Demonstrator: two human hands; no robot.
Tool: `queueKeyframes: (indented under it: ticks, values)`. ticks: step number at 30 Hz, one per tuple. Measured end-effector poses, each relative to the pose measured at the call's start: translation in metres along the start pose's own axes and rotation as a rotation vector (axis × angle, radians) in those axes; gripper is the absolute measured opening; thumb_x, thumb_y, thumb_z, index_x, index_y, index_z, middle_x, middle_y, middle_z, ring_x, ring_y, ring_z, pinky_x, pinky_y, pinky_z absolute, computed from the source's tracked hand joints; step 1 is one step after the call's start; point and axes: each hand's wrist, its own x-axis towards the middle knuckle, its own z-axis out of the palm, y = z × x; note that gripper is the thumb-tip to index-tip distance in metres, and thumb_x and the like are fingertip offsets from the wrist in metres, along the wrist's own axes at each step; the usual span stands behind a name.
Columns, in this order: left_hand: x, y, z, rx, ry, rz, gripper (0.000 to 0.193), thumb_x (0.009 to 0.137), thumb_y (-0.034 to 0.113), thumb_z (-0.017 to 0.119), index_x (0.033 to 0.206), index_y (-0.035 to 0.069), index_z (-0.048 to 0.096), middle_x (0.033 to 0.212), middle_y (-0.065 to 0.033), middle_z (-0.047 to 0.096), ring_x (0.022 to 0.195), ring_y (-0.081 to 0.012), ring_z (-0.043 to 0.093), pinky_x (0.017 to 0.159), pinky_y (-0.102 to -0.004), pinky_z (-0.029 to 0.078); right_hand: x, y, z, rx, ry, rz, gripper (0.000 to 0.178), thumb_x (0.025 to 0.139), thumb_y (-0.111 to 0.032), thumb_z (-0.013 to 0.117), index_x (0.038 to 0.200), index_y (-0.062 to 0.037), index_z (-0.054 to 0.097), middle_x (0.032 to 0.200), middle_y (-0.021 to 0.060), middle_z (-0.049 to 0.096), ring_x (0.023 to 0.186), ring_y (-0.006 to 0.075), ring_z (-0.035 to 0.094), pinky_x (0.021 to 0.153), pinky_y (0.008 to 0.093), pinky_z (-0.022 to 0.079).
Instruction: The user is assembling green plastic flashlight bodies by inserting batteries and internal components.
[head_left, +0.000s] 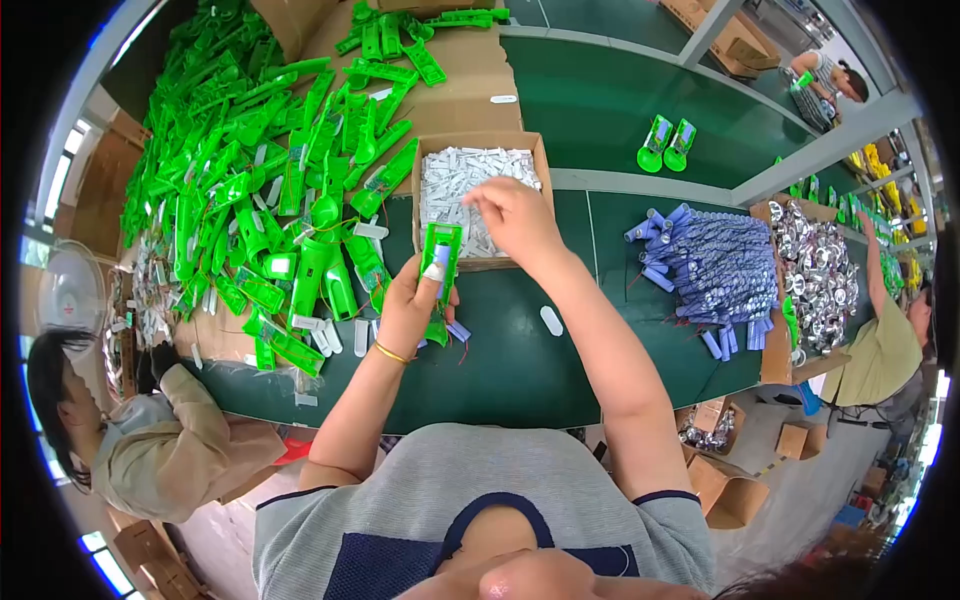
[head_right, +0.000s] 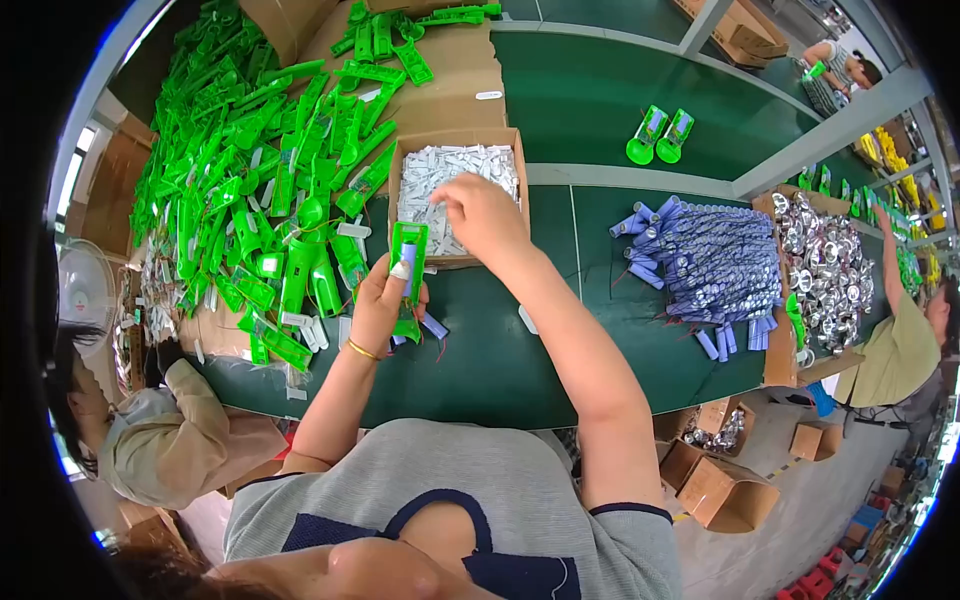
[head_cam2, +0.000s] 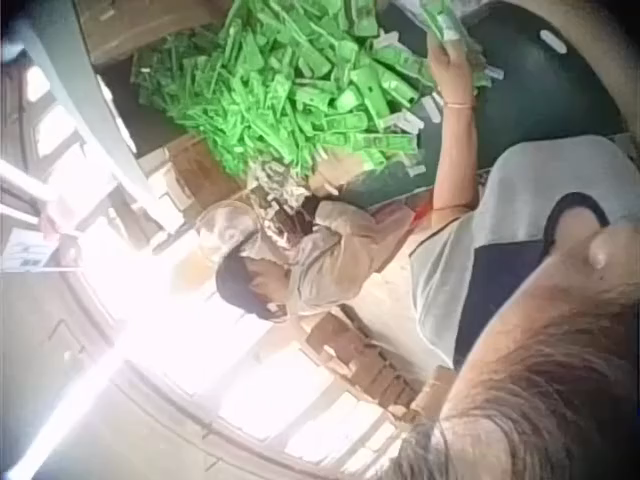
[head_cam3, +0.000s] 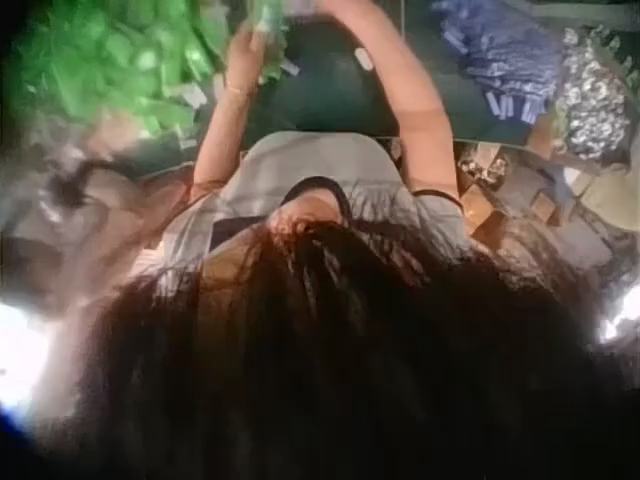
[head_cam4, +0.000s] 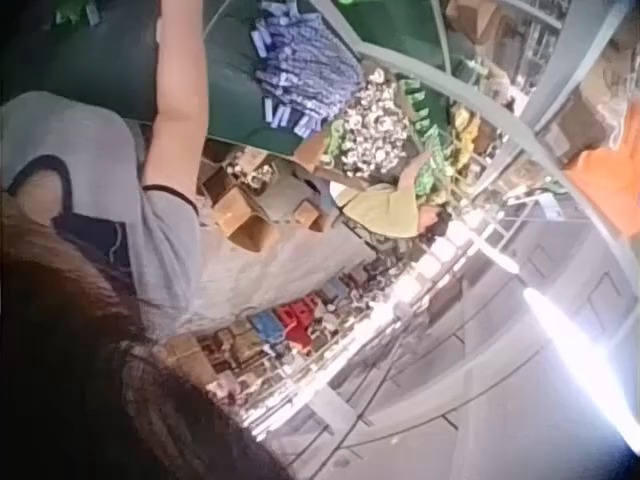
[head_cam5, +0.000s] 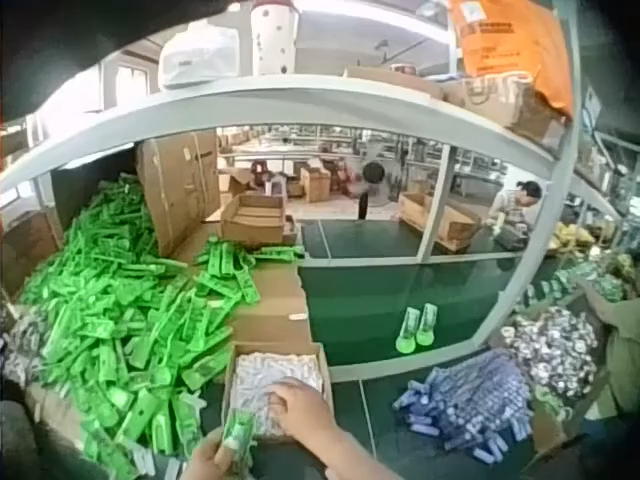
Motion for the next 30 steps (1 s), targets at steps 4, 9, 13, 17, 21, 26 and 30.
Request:
queueKeyframes:
  ticks: [4,9,13,17,21,26,30]
  values:
    - [0.002,0.024,-0.002,-0.02,0.077,-0.01,0.026,0.107,0.03,0.045,0.118,0.007,0.054,0.079,-0.0073,0.064,0.061,-0.0143,0.059,0.057,-0.0282,0.05,0.028,0.024,0.012,-0.299,-0.07,0.124,0.01,0.084,-0.012,0.068,0.091,-0.0066,0.072,0.092,0.0156,0.068,0.089,0.0343,0.067,0.078,0.0447,0.054]
    - [0.014,0.01,-0.014,0.009,0.079,0.044,0.027,0.107,0.031,0.044,0.118,0.008,0.054,0.08,-0.0071,0.064,0.062,-0.0144,0.06,0.057,-0.0287,0.051,0.03,0.046,0.021,-0.454,-0.278,0.246,0.014,0.081,-0.016,0.073,0.088,-0.0042,0.072,0.098,0.0174,0.067,0.094,0.0354,0.066,0.081,0.0468,0.054]
    - [0.017,0.014,-0.014,-0.04,0.088,0.067,0.031,0.107,0.032,0.047,0.121,0.005,0.053,0.079,-0.0074,0.065,0.062,-0.0133,0.059,0.057,-0.0266,0.048,0.015,0.056,0.023,-0.286,-0.107,0.202,0.015,0.081,-0.016,0.073,0.091,-0.0047,0.073,0.098,0.0154,0.068,0.094,0.0343,0.066,0.08,0.0466,0.054]
    - [0.022,0.02,-0.019,-0.04,0.079,0.136,0.032,0.107,0.033,0.046,0.122,0.006,0.052,0.081,-0.0073,0.065,0.063,-0.0128,0.059,0.058,-0.0262,0.048,0.012,0.035,0.016,-0.186,-0.066,0.202,0.015,0.081,-0.012,0.073,0.095,-0.0051,0.074,0.094,0.0125,0.069,0.087,0.029,0.069,0.077,0.0404,0.055]
    - [0.028,0.041,-0.01,-0.074,0.114,0.232,0.031,0.101,0.022,0.058,0.124,0.005,0.048,0.094,-0.0081,0.067,0.064,-0.0119,0.059,0.058,-0.0263,0.05,-0.001,-0.011,-0.007,0.153,-0.075,0.236,0.019,0.085,-0.01,0.075,0.102,-0.0021,0.073,0.093,0.0073,0.072,0.083,0.0146,0.069,0.072,0.0287,0.054]
    - [0.036,0.055,0.001,-0.128,0.076,0.186,0.037,0.092,0.006,0.067,0.124,0.004,0.048,0.094,-0.0065,0.068,0.067,-0.0123,0.062,0.057,-0.0287,0.054,-0.022,-0.065,-0.024,0.287,-0.179,0.259,0.023,0.084,-0.007,0.076,0.106,-0.0022,0.072,0.09,0.0041,0.071,0.082,0.0111,0.066,0.073,0.0259,0.052]
    - [0.029,0.067,0.008,-0.37,-0.03,0.021,0.037,0.092,0.007,0.067,0.125,0.008,0.051,0.089,-0.0038,0.064,0.069,-0.0129,0.062,0.06,-0.0308,0.056,-0.039,-0.08,-0.031,0.458,-0.083,0.118,0.033,0.085,0.002,0.072,0.117,-0.0059,0.07,0.095,0.0046,0.066,0.083,0.0134,0.064,0.073,0.0274,0.054]
